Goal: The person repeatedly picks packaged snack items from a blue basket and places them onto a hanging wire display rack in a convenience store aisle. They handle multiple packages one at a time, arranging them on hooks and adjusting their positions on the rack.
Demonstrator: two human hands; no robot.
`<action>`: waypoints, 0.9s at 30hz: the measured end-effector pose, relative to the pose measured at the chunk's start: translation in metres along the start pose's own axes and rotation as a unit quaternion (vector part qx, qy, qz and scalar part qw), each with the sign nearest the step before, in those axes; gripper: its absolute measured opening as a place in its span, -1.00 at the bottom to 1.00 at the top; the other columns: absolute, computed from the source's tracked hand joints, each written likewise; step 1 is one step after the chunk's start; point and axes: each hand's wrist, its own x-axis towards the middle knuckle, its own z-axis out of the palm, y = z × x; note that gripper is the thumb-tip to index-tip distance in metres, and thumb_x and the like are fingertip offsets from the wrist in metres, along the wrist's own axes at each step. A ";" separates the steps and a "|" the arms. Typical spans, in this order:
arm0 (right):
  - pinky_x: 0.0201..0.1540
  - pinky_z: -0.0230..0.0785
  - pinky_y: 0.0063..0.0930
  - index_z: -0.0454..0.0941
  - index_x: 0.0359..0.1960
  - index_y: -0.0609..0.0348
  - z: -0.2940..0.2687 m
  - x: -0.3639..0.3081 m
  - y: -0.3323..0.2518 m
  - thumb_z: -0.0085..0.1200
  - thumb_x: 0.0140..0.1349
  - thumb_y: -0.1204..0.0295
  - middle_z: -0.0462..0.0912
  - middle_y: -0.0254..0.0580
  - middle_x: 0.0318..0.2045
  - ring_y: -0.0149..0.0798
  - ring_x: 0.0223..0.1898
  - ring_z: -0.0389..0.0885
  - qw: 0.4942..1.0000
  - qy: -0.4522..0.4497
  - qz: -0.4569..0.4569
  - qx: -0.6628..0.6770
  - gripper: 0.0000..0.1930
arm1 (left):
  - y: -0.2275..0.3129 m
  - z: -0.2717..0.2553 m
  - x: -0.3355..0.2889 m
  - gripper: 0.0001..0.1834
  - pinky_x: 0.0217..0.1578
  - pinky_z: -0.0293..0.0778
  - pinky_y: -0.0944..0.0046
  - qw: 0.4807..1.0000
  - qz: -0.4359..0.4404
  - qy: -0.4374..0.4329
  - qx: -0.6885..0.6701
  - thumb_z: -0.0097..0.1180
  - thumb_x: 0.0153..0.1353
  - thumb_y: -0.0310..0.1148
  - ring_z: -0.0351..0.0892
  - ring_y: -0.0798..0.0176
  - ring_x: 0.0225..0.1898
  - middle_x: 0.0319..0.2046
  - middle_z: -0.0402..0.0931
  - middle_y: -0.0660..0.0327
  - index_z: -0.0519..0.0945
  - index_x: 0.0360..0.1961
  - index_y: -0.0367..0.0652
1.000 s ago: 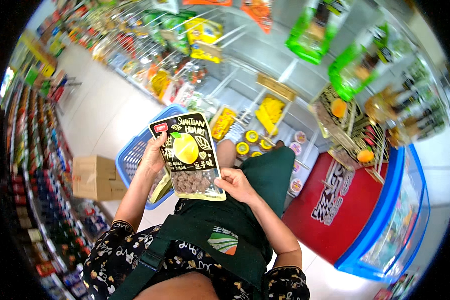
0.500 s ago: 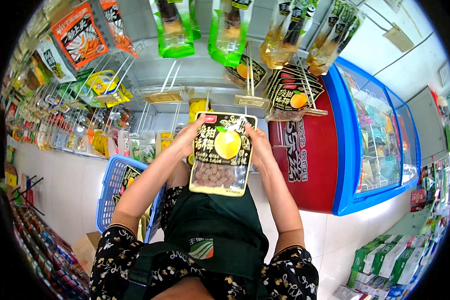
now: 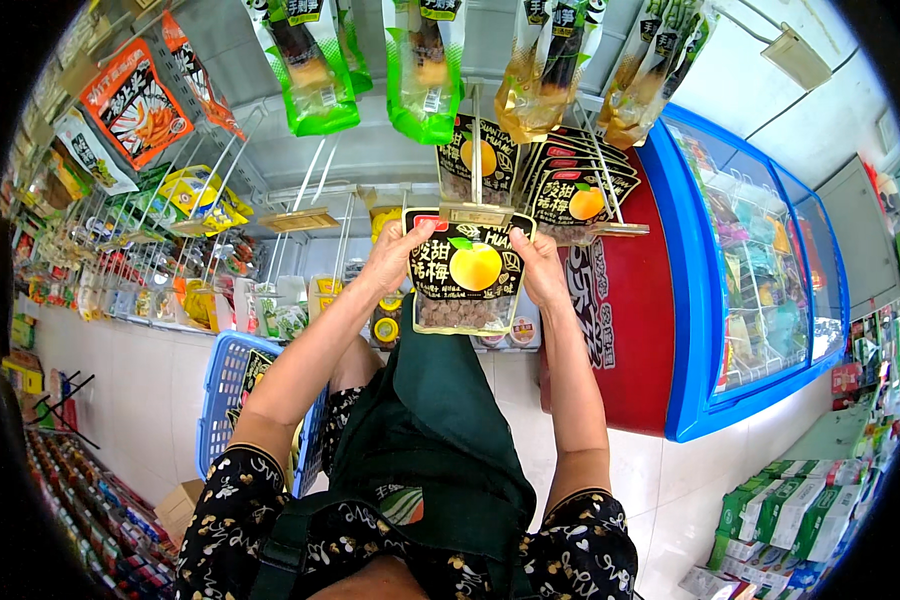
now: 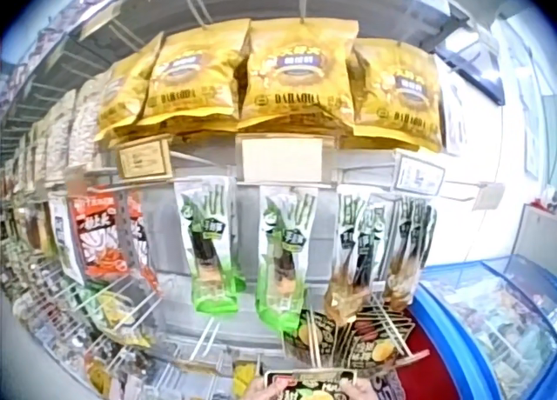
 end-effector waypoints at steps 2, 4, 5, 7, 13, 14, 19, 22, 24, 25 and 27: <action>-0.22 0.43 -0.56 0.55 -0.26 0.24 0.001 -0.001 0.001 -0.04 0.28 0.36 0.62 -0.27 -0.29 -0.45 -0.32 0.57 1.000 0.000 -0.006 -0.002 -0.79 | -0.001 -0.002 -0.002 -0.73 -0.39 0.53 0.42 1.000 0.002 -0.003 0.012 0.09 0.20 -0.24 0.59 0.44 -0.41 -0.37 0.61 0.21 0.59 -0.29 -0.28; -0.25 0.39 -0.60 0.56 -0.28 0.22 0.003 -0.005 -0.001 -0.03 0.27 0.34 0.62 -0.33 -0.33 -0.51 -0.35 0.54 1.000 0.009 0.000 -0.004 -0.79 | -0.003 -0.002 -0.004 -0.73 -0.39 0.54 0.41 1.000 0.011 -0.011 0.017 0.09 0.20 -0.25 0.59 0.43 -0.42 -0.38 0.61 0.19 0.59 -0.30 -0.29; -0.26 0.37 -0.62 0.56 -0.29 0.22 0.006 -0.007 -0.004 -0.02 0.27 0.33 0.62 -0.37 -0.35 -0.54 -0.36 0.52 1.000 0.013 0.004 -0.004 -0.79 | -0.003 -0.001 -0.005 -0.72 -0.39 0.54 0.40 0.999 0.017 -0.017 0.021 0.10 0.20 -0.25 0.59 0.42 -0.42 -0.38 0.61 0.18 0.59 -0.30 -0.29; -0.27 0.35 -0.63 0.56 -0.29 0.23 0.009 -0.007 -0.007 -0.03 0.28 0.33 0.62 -0.37 -0.35 -0.56 -0.38 0.51 1.000 0.017 0.002 -0.010 -0.78 | -0.001 0.003 -0.004 -0.76 -0.42 0.51 0.42 1.000 0.020 -0.005 0.016 0.13 0.18 -0.27 0.57 0.45 -0.45 -0.41 0.60 0.23 0.59 -0.32 -0.27; -0.29 0.35 -0.65 0.56 -0.28 0.24 0.018 0.008 -0.015 -0.06 0.30 0.34 0.62 -0.37 -0.37 -0.58 -0.40 0.48 0.999 0.037 -0.023 -0.026 -0.78 | 0.013 0.008 0.015 -0.81 -0.40 0.51 0.41 1.000 0.016 0.013 0.016 0.18 0.11 -0.38 0.55 0.46 -0.45 -0.40 0.59 0.27 0.58 -0.29 -0.25; -0.30 0.34 -0.66 0.56 -0.27 0.24 0.016 0.011 -0.014 -0.06 0.30 0.36 0.62 -0.37 -0.37 -0.59 -0.39 0.47 0.999 0.039 -0.025 -0.027 -0.79 | 0.017 0.007 0.017 -0.80 -0.37 0.52 0.40 1.000 -0.004 -0.006 -0.011 0.20 0.11 -0.35 0.55 0.45 -0.40 -0.38 0.59 0.26 0.58 -0.28 -0.24; -0.37 0.29 -0.67 0.56 -0.28 0.23 0.010 0.020 -0.011 -0.09 0.32 0.36 0.61 -0.39 -0.40 -0.61 -0.44 0.44 0.994 0.046 -0.040 -0.090 -0.78 | 0.021 0.004 0.030 -0.73 -0.27 0.48 0.37 0.998 -0.063 -0.006 -0.026 0.15 0.16 -0.25 0.53 0.42 -0.33 -0.31 0.56 0.29 0.53 -0.19 -0.19; -0.38 0.28 -0.65 0.56 -0.34 0.23 0.004 0.024 -0.009 -0.10 0.33 0.35 0.61 -0.39 -0.45 -0.61 -0.47 0.41 0.995 0.044 -0.025 -0.090 -0.76 | 0.020 0.000 0.035 -0.73 -0.26 0.48 0.35 0.998 -0.052 -0.023 0.016 0.15 0.17 -0.25 0.52 0.42 -0.32 -0.29 0.57 0.27 0.53 -0.19 -0.19; -0.39 0.28 -0.65 0.57 -0.37 0.23 0.001 0.024 -0.008 -0.10 0.32 0.36 0.61 -0.39 -0.46 -0.61 -0.47 0.42 0.993 0.045 -0.022 -0.104 -0.76 | 0.017 -0.002 0.037 -0.73 -0.25 0.48 0.34 0.998 -0.064 -0.020 0.012 0.14 0.17 -0.25 0.52 0.41 -0.30 -0.28 0.56 0.27 0.53 -0.18 -0.19; -0.39 0.28 -0.65 0.58 -0.38 0.23 -0.001 0.024 -0.006 -0.10 0.32 0.36 0.61 -0.39 -0.46 -0.61 -0.47 0.42 0.993 0.045 -0.020 -0.111 -0.75 | 0.016 -0.002 0.037 -0.73 -0.24 0.48 0.34 0.997 -0.070 -0.018 0.010 0.14 0.17 -0.25 0.52 0.41 -0.29 -0.28 0.56 0.26 0.52 -0.18 -0.19; -0.39 0.26 -0.66 0.59 -0.39 0.23 -0.002 0.023 -0.004 -0.10 0.32 0.38 0.62 -0.39 -0.46 -0.62 -0.47 0.42 0.990 0.052 -0.025 -0.126 -0.75 | 0.016 -0.003 0.038 -0.75 -0.27 0.49 0.35 0.997 -0.072 -0.029 -0.006 0.13 0.18 -0.25 0.53 0.42 -0.32 -0.29 0.56 0.27 0.53 -0.20 -0.19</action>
